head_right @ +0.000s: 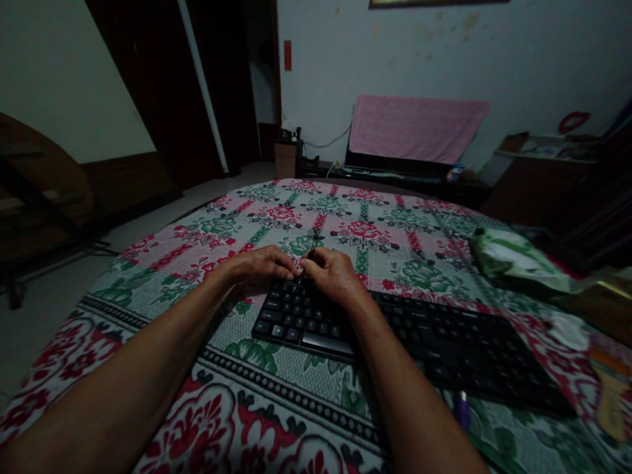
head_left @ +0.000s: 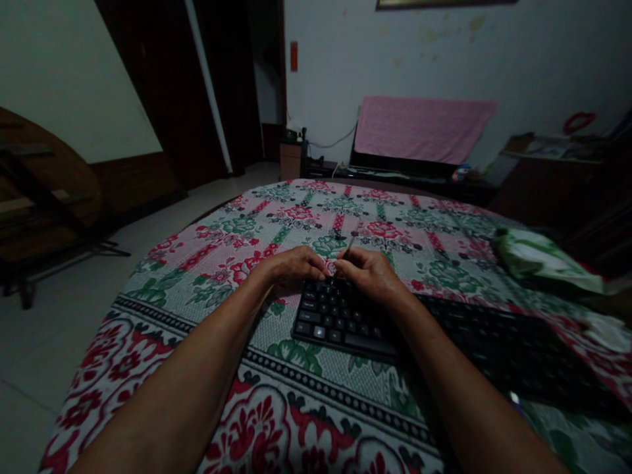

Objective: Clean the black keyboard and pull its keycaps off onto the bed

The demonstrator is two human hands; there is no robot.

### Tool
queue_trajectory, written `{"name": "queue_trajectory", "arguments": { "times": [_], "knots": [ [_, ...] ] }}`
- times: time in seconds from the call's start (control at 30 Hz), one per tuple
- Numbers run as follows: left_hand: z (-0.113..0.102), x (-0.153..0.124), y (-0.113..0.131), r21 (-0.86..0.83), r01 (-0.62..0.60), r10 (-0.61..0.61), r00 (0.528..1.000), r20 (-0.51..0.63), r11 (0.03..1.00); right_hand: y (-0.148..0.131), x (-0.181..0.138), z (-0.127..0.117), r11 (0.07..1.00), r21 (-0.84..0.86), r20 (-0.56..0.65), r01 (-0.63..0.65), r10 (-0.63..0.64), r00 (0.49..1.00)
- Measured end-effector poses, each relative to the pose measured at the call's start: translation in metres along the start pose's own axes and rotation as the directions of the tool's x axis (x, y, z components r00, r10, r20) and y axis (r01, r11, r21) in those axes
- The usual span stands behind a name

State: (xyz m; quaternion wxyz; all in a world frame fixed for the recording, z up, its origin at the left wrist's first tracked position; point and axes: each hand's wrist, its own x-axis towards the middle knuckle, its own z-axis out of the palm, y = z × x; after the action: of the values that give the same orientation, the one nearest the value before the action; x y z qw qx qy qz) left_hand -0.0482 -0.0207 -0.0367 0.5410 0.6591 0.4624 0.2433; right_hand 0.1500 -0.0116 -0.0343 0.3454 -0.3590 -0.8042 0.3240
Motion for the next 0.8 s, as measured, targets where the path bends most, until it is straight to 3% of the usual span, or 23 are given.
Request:
{"name": "queue_trajectory", "arguments": {
  "times": [0.2,0.57,0.7,0.8],
  "knots": [
    [0.000,-0.002,0.005,0.016,0.003,-0.003,1.000,-0.015,1.000,-0.004,-0.004,-0.003,0.995,0.093,0.006,-0.037,0.037,0.999],
    [0.003,0.004,0.006,0.043,-0.111,0.108,0.991,0.081,0.993,-0.005,-0.006,-0.006,0.959,0.231,-0.039,-0.162,0.176,0.984],
    [0.007,0.004,0.007,-0.053,-0.120,0.120,0.993,-0.001,0.991,-0.003,-0.007,-0.007,0.942,0.268,-0.061,-0.202,0.226,0.972],
    [0.011,0.004,0.007,-0.142,-0.072,0.055,0.991,-0.120,0.987,-0.002,-0.008,-0.009,0.945,0.270,-0.024,-0.184,0.197,0.980]
  ]
}}
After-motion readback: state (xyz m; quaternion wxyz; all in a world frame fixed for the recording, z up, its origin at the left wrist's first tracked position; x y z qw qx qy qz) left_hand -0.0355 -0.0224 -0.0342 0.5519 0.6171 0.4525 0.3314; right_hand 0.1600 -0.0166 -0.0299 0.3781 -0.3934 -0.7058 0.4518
